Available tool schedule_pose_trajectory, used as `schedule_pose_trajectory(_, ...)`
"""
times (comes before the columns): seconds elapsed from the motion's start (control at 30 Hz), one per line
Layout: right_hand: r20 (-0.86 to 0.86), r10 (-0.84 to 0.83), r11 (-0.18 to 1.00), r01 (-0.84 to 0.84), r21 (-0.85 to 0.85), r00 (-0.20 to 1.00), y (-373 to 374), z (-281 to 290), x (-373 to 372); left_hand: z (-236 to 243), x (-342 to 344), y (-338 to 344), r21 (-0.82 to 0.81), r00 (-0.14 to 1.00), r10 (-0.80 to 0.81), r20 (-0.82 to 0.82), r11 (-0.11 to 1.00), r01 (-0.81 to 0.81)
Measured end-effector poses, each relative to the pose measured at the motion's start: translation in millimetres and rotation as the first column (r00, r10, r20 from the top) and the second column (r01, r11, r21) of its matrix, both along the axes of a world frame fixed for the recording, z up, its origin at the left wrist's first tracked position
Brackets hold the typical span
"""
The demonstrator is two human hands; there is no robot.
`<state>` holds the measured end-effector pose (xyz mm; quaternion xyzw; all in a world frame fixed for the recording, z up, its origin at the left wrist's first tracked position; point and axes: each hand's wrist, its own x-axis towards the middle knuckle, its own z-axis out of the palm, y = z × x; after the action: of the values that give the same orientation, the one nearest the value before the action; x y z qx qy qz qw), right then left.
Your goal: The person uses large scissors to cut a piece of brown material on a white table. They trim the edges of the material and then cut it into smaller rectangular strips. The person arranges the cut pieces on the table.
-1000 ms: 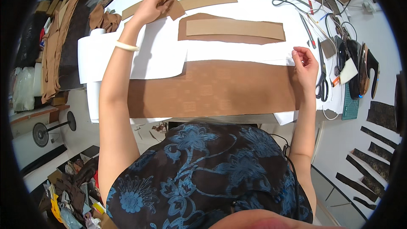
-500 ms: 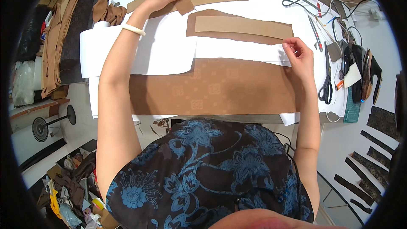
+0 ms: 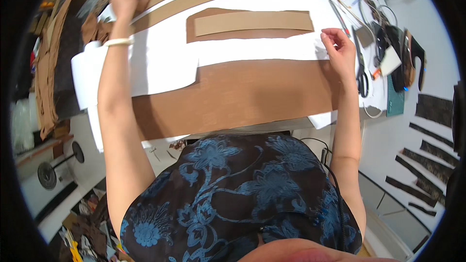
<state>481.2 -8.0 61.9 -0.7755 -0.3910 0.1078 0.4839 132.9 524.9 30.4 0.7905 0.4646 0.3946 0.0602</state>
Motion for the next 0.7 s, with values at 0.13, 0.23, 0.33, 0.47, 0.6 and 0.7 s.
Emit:
schedule_pose_trajectory(0.13, 0.016, -0.197, 0.98, 0.197, -0.008, 0.98, -11, -4, 28, 23, 13, -74, -0.022, 0.972, -0.237, -0.003, 0.971, 0.237)
schedule_pose_trajectory(0.23, 0.059, -0.091, 0.993, 0.095, -0.072, 0.994, 2, -7, 32, 12, 22, -155, -0.448, 0.8, -0.588, 0.121, 0.687, 0.572)
schedule_pose_trajectory(0.33, 0.001, -0.019, 0.99, 0.019, -0.141, 1.0, 16, -32, 41, 18, 33, -206, -0.525, 0.723, -0.69, 0.023, 0.607, 0.597)
schedule_pose_trajectory(0.47, 0.063, -0.038, 0.969, 0.052, -0.243, 0.997, 29, -43, 41, 14, 36, -220, -0.535, 0.731, -0.679, -0.07, 0.644, 0.547)
schedule_pose_trajectory(0.6, 0.062, -0.059, 0.964, 0.073, -0.255, 0.996, 29, -55, 41, 3, 35, -218, -0.517, 0.729, -0.684, -0.027, 0.634, 0.575)
schedule_pose_trajectory(0.7, 0.06, -0.06, 0.969, 0.073, -0.234, 0.996, 30, -56, 39, 3, 33, -219, -0.517, 0.711, -0.703, -0.011, 0.612, 0.598)
